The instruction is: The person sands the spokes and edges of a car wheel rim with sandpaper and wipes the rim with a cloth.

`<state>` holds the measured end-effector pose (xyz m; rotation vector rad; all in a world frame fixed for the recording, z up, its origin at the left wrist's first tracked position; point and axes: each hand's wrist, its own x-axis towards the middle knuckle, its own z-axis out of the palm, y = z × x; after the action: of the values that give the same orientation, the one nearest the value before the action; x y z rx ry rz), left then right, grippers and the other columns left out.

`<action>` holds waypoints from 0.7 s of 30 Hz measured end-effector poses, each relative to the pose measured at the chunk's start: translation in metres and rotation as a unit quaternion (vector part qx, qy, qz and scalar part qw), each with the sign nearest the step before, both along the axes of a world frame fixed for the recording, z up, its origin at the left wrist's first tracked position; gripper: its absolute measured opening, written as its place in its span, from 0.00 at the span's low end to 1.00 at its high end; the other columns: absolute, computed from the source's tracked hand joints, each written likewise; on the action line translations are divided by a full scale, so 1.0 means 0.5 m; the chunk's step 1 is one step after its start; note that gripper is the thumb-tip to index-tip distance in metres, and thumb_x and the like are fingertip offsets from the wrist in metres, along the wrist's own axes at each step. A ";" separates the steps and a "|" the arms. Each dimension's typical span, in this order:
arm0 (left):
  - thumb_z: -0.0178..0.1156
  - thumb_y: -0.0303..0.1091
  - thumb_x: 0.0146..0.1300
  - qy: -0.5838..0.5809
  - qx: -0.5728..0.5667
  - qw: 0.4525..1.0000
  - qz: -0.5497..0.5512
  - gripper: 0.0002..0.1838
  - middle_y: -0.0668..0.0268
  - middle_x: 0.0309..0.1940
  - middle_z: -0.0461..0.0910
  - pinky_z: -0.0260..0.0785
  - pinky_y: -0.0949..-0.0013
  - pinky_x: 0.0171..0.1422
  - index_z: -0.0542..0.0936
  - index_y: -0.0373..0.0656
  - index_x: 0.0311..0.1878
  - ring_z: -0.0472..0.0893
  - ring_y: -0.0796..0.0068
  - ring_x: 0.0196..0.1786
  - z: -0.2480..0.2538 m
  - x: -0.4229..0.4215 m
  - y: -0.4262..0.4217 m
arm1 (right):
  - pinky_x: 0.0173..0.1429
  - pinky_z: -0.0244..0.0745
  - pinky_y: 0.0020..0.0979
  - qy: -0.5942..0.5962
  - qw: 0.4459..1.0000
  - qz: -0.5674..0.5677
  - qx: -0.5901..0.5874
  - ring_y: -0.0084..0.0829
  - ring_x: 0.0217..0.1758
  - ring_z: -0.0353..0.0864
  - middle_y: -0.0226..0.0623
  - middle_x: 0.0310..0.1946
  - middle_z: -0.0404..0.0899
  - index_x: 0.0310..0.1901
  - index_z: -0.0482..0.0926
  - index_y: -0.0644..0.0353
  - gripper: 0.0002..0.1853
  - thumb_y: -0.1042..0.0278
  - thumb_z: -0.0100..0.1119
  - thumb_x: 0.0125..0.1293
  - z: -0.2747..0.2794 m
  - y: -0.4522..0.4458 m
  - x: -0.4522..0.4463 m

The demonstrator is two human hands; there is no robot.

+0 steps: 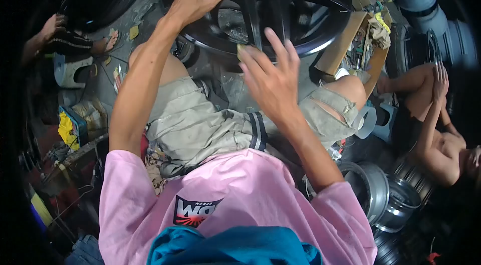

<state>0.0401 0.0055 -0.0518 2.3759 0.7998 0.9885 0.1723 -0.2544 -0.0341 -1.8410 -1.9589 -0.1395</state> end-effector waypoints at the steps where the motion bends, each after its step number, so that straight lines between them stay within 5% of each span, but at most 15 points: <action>1: 0.73 0.48 0.71 -0.001 -0.004 1.000 0.009 0.27 0.44 0.60 0.83 0.76 0.49 0.68 0.81 0.35 0.61 0.83 0.41 0.64 -0.001 -0.007 0.004 | 0.87 0.55 0.57 -0.001 1.000 0.009 -0.004 0.48 0.85 0.67 0.26 0.62 0.90 0.61 0.91 0.50 0.17 0.67 0.71 0.73 -0.001 -0.017 0.000; 11: 0.74 0.52 0.69 0.053 -0.040 0.996 0.051 0.30 0.43 0.60 0.83 0.76 0.49 0.69 0.81 0.36 0.61 0.83 0.41 0.64 -0.023 0.026 0.023 | 0.86 0.59 0.59 -0.037 0.996 -0.003 -0.083 0.48 0.83 0.71 0.35 0.50 0.91 0.51 0.94 0.57 0.12 0.61 0.65 0.79 -0.024 0.104 -0.004; 16: 0.75 0.56 0.67 0.020 -0.024 0.999 0.018 0.35 0.46 0.59 0.81 0.76 0.47 0.68 0.80 0.38 0.65 0.83 0.41 0.62 -0.010 0.031 0.047 | 0.83 0.65 0.55 -0.003 0.996 0.076 -0.048 0.48 0.86 0.67 0.28 0.69 0.86 0.69 0.87 0.49 0.25 0.70 0.71 0.70 0.007 -0.010 0.043; 21: 0.76 0.62 0.63 0.062 0.042 0.997 0.032 0.41 0.49 0.62 0.80 0.75 0.47 0.68 0.80 0.41 0.69 0.81 0.44 0.62 0.030 0.083 0.080 | 0.83 0.66 0.56 -0.044 0.994 0.077 -0.060 0.46 0.84 0.71 0.30 0.67 0.86 0.68 0.87 0.51 0.26 0.69 0.75 0.67 0.023 -0.083 0.099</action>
<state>0.0819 0.0457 -0.0366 2.5190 0.9005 0.9244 0.2218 -0.2959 -0.0226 -1.7744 -2.2057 -0.0582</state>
